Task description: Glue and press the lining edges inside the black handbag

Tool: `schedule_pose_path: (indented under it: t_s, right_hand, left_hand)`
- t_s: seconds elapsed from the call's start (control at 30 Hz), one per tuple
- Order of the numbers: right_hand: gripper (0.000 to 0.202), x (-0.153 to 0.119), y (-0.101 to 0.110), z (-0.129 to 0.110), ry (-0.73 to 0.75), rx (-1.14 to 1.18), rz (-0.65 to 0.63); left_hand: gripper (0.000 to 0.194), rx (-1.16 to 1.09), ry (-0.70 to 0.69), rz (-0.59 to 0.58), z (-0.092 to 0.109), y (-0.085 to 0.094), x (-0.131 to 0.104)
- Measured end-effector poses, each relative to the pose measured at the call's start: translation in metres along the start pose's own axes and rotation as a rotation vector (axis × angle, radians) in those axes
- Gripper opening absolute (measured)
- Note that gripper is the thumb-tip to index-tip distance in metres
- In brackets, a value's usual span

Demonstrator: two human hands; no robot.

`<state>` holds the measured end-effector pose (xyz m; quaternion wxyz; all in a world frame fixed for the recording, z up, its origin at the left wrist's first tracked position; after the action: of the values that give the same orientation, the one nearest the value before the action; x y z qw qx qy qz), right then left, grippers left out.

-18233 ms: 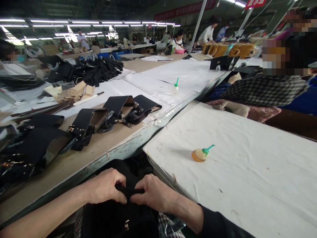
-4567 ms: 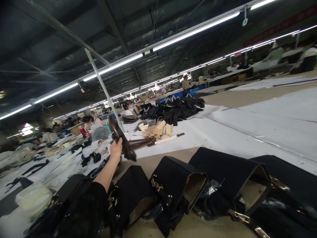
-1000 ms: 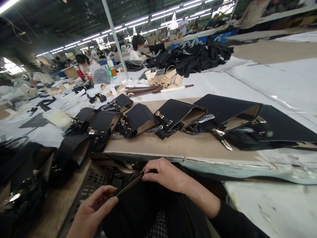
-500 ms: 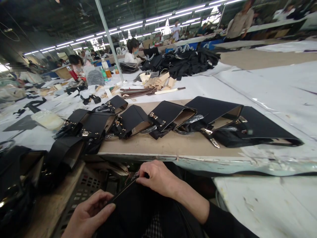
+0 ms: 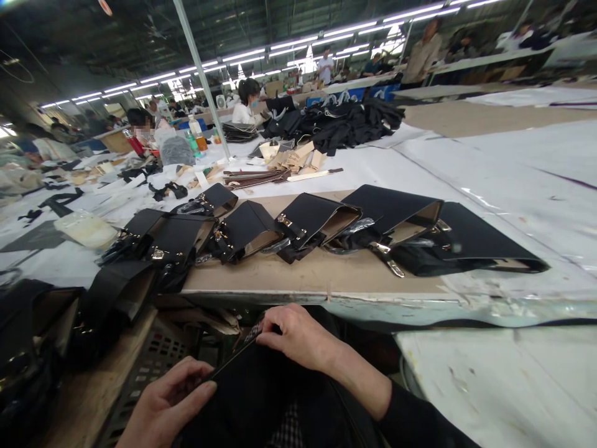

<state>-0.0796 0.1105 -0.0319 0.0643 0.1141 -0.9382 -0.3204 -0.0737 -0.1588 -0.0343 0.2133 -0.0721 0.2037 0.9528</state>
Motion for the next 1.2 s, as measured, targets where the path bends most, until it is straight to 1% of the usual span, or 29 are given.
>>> schedule_pose_path:
  t_s: [0.17, 0.27, 0.3, 0.33, 0.37, 0.43, 0.47, 0.57, 0.63, 0.7, 0.77, 0.87, 0.93, 1.0, 1.07, 1.13, 1.2]
  right_hand:
    - [0.016, -0.001, -0.002, -0.001, -0.051, -0.08, 0.01]
    - [0.016, -0.001, -0.003, -0.002, -0.087, -0.147, -0.004]
    - [0.013, -0.001, -0.003, -0.003, -0.094, -0.151, -0.005]
    - [0.009, -0.001, -0.003, -0.005, -0.097, -0.138, -0.004]
    - [0.009, 0.0, -0.003, -0.006, -0.094, -0.114, -0.002]
    - [0.025, 0.0, -0.002, -0.009, -0.066, -0.071, -0.007]
    - [0.028, 0.0, -0.002, -0.01, -0.038, -0.064, -0.026]
    - [0.021, 0.0, -0.001, -0.013, 0.058, -0.076, -0.099]
    - [0.021, -0.001, 0.0, -0.013, 0.095, -0.062, -0.117]
    - [0.02, -0.002, 0.0, -0.012, 0.11, -0.051, -0.115]
    - [0.018, -0.003, 0.0, -0.011, 0.119, -0.055, -0.116]
    - [0.015, -0.001, -0.001, -0.009, 0.113, -0.067, -0.126]
    - [0.013, 0.001, -0.002, -0.008, 0.105, -0.077, -0.127]
    - [0.011, 0.002, -0.002, -0.007, 0.095, -0.082, -0.12]
    - [0.008, 0.002, -0.002, -0.007, 0.087, -0.082, -0.107]
    - [0.007, 0.001, -0.003, -0.007, 0.086, -0.071, -0.092]
    - [0.008, -0.001, -0.005, -0.007, 0.083, -0.045, -0.072]
  left_hand:
    - [0.032, 0.068, -0.028, 0.009, 0.006, 0.0, 0.0]
    - [0.03, 0.205, -0.088, -0.002, 0.014, 0.003, 0.003]
    - [0.03, 0.267, -0.111, -0.023, 0.019, 0.004, 0.005]
    - [0.03, 0.332, -0.129, -0.061, 0.025, 0.004, 0.009]
    - [0.03, 0.398, -0.139, -0.114, 0.032, 0.003, 0.013]
    - [0.029, 0.532, -0.147, -0.229, 0.046, -0.003, 0.024]
    - [0.028, 0.599, -0.162, -0.27, 0.052, -0.007, 0.03]
    - [0.029, 0.724, -0.238, -0.309, 0.064, -0.021, 0.046]
    - [0.032, 0.696, -0.254, -0.333, 0.062, -0.026, 0.05]
    - [0.032, 0.625, -0.235, -0.35, 0.054, -0.024, 0.049]
    - [0.03, 0.565, -0.201, -0.336, 0.042, -0.016, 0.042]
    - [0.027, 0.492, -0.142, -0.318, 0.024, 0.002, 0.025]
    - [0.027, 0.43, -0.119, -0.318, 0.018, 0.013, 0.016]
    - [0.028, 0.365, -0.095, -0.337, 0.02, 0.021, 0.012]
    - [0.026, 0.329, -0.055, -0.396, 0.032, 0.024, 0.015]
    - [0.028, 0.336, -0.034, -0.469, 0.049, 0.02, 0.026]
    - [0.037, 0.378, -0.076, -0.5, 0.067, 0.006, 0.043]
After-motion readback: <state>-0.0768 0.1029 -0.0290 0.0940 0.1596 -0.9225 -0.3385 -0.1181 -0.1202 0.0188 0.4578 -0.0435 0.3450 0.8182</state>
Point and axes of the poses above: each hand's wrist, its own x-axis towards the middle knuckle, its own y-axis out of the back of the hand, z = x × y, the point moved 2 cm from there along x, towards the middle knuckle, and after that the axes turned 2 degrees about -x, right-handed, at the moved point
